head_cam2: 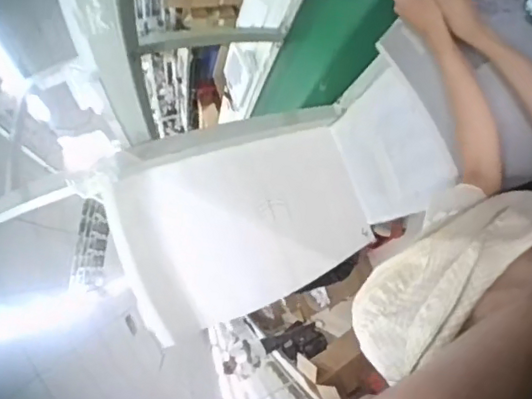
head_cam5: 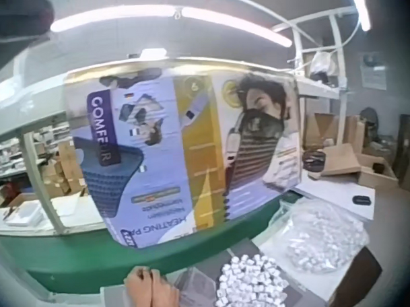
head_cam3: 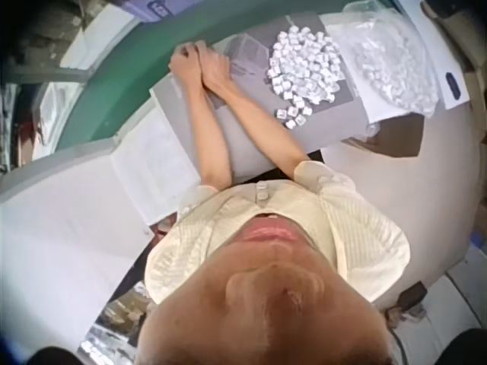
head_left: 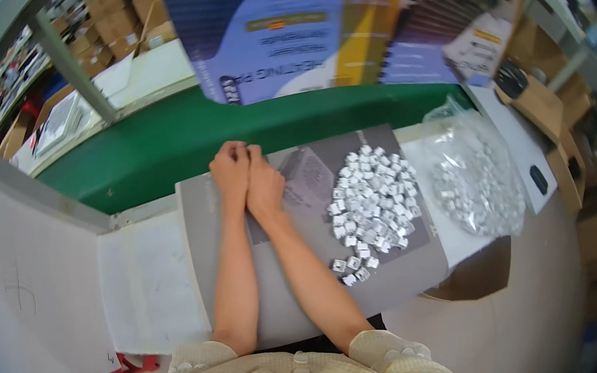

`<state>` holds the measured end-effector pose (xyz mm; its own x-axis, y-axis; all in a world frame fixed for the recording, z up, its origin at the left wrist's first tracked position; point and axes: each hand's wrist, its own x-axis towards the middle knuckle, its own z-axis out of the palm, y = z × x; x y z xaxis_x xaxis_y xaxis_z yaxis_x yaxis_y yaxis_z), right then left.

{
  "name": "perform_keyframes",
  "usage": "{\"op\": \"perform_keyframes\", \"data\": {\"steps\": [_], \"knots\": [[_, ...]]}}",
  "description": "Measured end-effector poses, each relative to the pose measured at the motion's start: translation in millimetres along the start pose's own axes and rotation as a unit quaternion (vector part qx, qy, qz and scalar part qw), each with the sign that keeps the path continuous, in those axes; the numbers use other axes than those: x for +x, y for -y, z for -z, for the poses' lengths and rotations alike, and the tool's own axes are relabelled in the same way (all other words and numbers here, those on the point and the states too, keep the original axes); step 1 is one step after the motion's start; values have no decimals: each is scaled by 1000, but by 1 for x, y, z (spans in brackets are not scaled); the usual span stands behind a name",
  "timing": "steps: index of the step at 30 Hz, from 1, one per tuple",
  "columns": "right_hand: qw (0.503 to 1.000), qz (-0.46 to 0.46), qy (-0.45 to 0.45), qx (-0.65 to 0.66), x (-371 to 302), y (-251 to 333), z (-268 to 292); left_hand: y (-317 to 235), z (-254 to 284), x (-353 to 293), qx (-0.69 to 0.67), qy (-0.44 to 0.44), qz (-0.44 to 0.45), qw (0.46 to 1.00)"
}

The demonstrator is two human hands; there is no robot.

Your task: Connecting wire harnesses to cooling fans and sorting small plastic components on a production line.

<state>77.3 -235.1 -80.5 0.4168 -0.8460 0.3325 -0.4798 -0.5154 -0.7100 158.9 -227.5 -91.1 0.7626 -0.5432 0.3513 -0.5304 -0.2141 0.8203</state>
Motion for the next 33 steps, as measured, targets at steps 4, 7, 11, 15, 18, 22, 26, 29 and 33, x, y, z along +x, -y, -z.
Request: {"op": "perform_keyframes", "data": {"steps": [4, 7, 11, 15, 18, 22, 26, 29, 33], "knots": [[998, 36, -29, -35, -10, -5, 3, 12, -10, -1, -28, -9, -22, 999], [993, 56, -53, -94, -31, -4, 8, 10, -12, -5, -9, -1, -27, 1000], [983, 77, -64, -155, -58, 4, 19, 6, -11, -6, -35, 28, -5, 999], [980, 62, -4, -188, -78, 9, 21, 6, -13, -9, 16, 17, -75, 997], [980, 111, -19, -165, -91, 5, 13, 20, -15, -7, 66, 3, -151, 986], [966, 126, -50, -221, -97, -1, 24, 4, -24, -16, 114, 14, -194, 974], [965, 133, -49, -221, -99, 4, 25, -1, -22, -25, 192, 30, -213, 958], [965, 136, -30, -221, -103, 7, 26, 4, -8, -36, 210, 7, -233, 950], [974, 135, -16, -182, -103, 11, 22, 18, 47, -61, 229, 57, -212, 948]]}}
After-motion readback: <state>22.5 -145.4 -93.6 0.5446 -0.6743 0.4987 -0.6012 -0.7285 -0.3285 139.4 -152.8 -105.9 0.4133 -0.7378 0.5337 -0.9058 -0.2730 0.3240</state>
